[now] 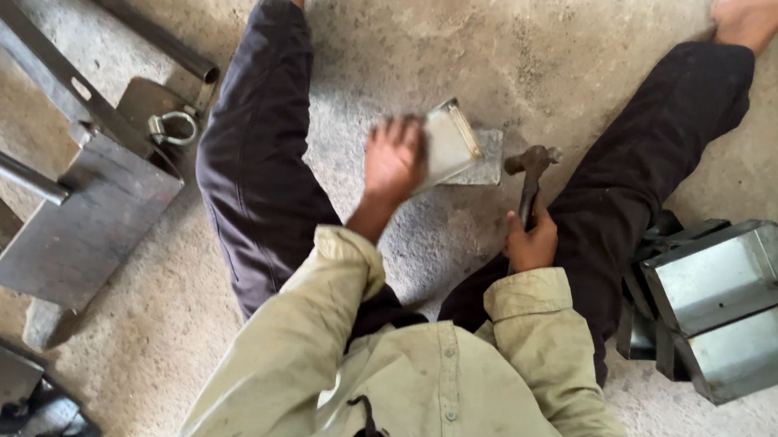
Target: The person sits on the floor and uses a hammer to strike a small rectangular metal block placed on a larger metal anvil. They repeatedly hit the block, occasionally adjusting its position, and then move the finished piece to a nearby stack of similar metal blocks.
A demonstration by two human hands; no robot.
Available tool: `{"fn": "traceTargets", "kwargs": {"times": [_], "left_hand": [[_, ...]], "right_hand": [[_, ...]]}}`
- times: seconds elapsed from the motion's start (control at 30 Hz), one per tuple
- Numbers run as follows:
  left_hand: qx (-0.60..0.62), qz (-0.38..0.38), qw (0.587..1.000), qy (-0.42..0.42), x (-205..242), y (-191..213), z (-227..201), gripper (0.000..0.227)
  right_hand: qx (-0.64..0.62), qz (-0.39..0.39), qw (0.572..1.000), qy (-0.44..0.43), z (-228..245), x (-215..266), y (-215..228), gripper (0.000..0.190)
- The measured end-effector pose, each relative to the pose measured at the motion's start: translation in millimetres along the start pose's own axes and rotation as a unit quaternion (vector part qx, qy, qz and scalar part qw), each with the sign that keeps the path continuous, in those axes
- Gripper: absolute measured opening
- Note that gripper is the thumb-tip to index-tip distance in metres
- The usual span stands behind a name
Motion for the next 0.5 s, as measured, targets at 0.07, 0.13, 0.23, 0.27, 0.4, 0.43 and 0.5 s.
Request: {"fn": "traceTargets", "kwargs": {"times": [0.07,0.13,0.23,0.27,0.4,0.43,0.5], "left_hand": [[0.044,0.1,0.994,-0.009,11.9,-4.9,-24.2,0.043],[0.056,0.152,0.986,-0.025,27.5,-10.7,-39.4,0.041],[0.035,0.128,0.99,-0.045,31.0,-22.2,-42.8,0.046],[0.022,0.113,0.992,-0.047,26.8,-26.9,-37.2,0.046],[0.016,0.06,0.997,-0.046,29.2,-31.7,-22.8,0.033],[0.019,0.039,0.998,-0.048,27.2,-29.5,-22.0,0.025],[0.024,-0.004,0.998,-0.053,23.8,-24.0,-21.5,0.014]], "right_hand": [[0.056,-0.019,0.998,-0.007,0.9,-2.5,-6.5,0.057],[0.088,-0.029,0.995,0.046,6.1,0.9,-9.9,0.056],[0.086,-0.032,0.978,0.189,23.4,7.1,-9.5,0.058],[0.081,-0.032,0.974,0.211,27.6,9.5,-8.1,0.057],[0.057,-0.006,0.993,0.099,34.6,23.9,-2.9,0.062],[0.08,0.007,0.986,0.148,41.5,26.1,-5.2,0.061],[0.124,0.033,0.961,0.247,52.0,29.6,-11.7,0.059]]}}
Point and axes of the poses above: each hand's wrist, its own x-axis away from the middle knuckle, its own y-axis out of the back of the hand, z = x × y, the point moved 3 cm from there along -x, towards the middle knuckle, and after that the axes turned 1 degree about -y, right-handed, at the moved point
